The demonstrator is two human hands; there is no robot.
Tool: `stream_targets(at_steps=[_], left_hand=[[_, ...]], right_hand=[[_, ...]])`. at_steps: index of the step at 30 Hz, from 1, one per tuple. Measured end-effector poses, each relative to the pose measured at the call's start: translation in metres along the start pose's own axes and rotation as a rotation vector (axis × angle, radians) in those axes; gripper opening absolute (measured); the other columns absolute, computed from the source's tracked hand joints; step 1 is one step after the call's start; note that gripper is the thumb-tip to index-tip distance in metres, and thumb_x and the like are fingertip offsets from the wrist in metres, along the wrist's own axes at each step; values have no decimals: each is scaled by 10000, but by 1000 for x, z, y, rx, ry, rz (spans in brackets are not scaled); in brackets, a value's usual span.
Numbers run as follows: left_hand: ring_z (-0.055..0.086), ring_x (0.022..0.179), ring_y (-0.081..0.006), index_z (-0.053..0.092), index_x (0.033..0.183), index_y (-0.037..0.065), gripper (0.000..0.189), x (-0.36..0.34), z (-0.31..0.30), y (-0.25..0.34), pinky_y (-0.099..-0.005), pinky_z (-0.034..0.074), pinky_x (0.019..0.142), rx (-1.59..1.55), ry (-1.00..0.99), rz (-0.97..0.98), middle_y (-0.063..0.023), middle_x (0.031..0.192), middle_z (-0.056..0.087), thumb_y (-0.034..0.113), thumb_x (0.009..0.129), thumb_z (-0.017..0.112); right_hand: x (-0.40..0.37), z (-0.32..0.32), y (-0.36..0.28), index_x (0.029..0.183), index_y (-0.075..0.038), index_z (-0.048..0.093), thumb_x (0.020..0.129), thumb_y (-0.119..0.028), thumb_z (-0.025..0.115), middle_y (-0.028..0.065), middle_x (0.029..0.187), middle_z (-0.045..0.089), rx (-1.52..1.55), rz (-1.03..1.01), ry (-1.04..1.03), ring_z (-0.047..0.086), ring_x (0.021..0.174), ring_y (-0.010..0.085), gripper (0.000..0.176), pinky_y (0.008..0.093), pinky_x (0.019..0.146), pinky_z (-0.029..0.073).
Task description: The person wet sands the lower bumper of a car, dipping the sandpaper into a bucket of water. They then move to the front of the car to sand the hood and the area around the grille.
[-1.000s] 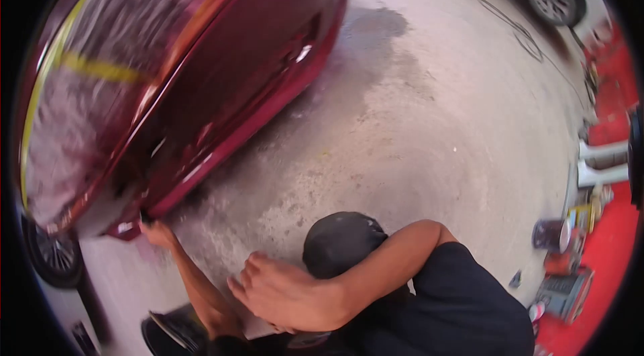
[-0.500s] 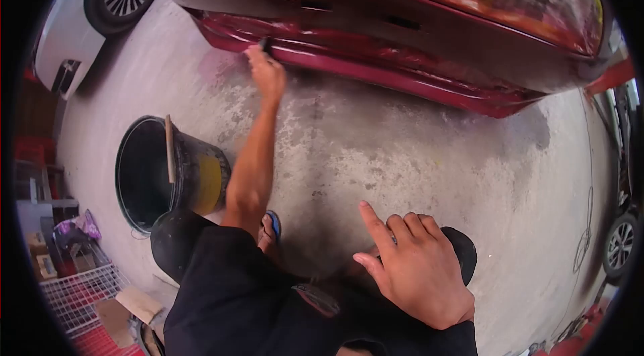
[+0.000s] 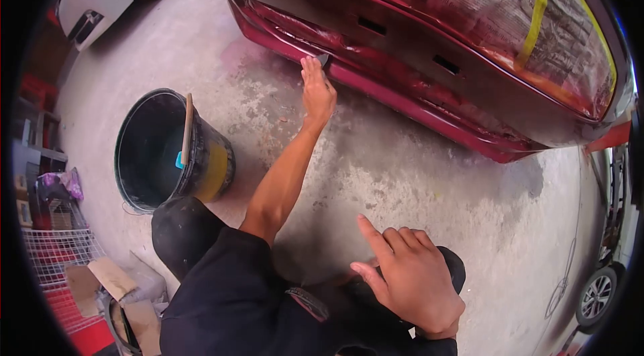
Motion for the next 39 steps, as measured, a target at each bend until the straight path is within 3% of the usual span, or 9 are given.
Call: stream_targets(at_steps=[17,22,26,28,31,34,35,37,39], left_hand=[[509,1438,-476,568,1455,-55,512,112,-27,-150,-549,397,1207,119,-26,-358,-278,1611,472,127,980,511],[759,904,-357,723,1132,-57,401,194,-25,-175,-519,619,749,437,-919,-272,-212,1046,777,261,940,572],[716,686,-255,740,1060,-51,357,276,-159,-106,-403,610,605,489,-1070,-260,-131,859,765,246,959,569],[731,707,-237,717,1096,-75,365,346,-221,-93,-404,620,629,576,-855,235,-170,877,767,244,1006,566],[751,739,-340,721,1142,-40,332,349,-353,-88,-474,605,750,448,-486,59,-264,919,743,233,1049,556],[705,1002,-499,747,1176,15,348,316,-430,-188,-544,572,900,895,-644,-34,-307,1114,731,248,1045,525],[743,847,-459,743,1167,16,359,297,-437,-234,-542,617,758,839,-736,151,-305,938,746,278,1045,530],[690,521,-284,732,1099,7,367,243,-471,-284,-445,574,398,741,-720,-429,-203,710,695,295,1070,507],[733,680,-362,739,1167,-2,423,218,-472,-332,-512,605,637,729,-632,-270,-249,786,724,331,1109,485]], right_hand=[[-14,-3,20,1529,-45,547,1018,-395,672,92,955,671,-63,80,15,667,954,275,632,403,935,513],[-12,-12,-2,1545,-40,532,1011,-377,679,124,996,691,25,-63,58,655,957,304,648,416,941,504],[5,-3,-4,1542,-55,534,1029,-383,655,160,1064,716,48,-167,17,666,1010,336,620,441,972,501],[18,4,4,1538,-62,537,1037,-390,642,183,1102,723,25,-185,4,672,1044,355,608,454,988,501],[34,13,14,1528,-19,523,1049,-391,627,183,1078,729,-25,-181,-44,698,1070,341,615,445,1004,501],[42,25,26,1520,-13,528,1054,-397,618,201,1100,735,-83,-136,-55,695,1096,365,611,467,1025,497],[42,23,25,1517,-23,535,1051,-397,622,209,1123,733,-70,-130,-39,690,1093,375,604,474,1028,495],[40,22,22,1512,-43,551,1046,-398,630,226,1168,729,-39,-105,-7,681,1085,395,591,488,1033,490],[35,17,7,1509,-47,556,1051,-398,622,230,1174,729,-44,-115,-7,681,1096,395,581,484,1029,495]])
Point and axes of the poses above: each hand's wrist, its own x-axis towards the middle knuckle, its own z-axis out of the palm, y = z × x, the point moved 10 cm from there along x, towards the middle knuckle
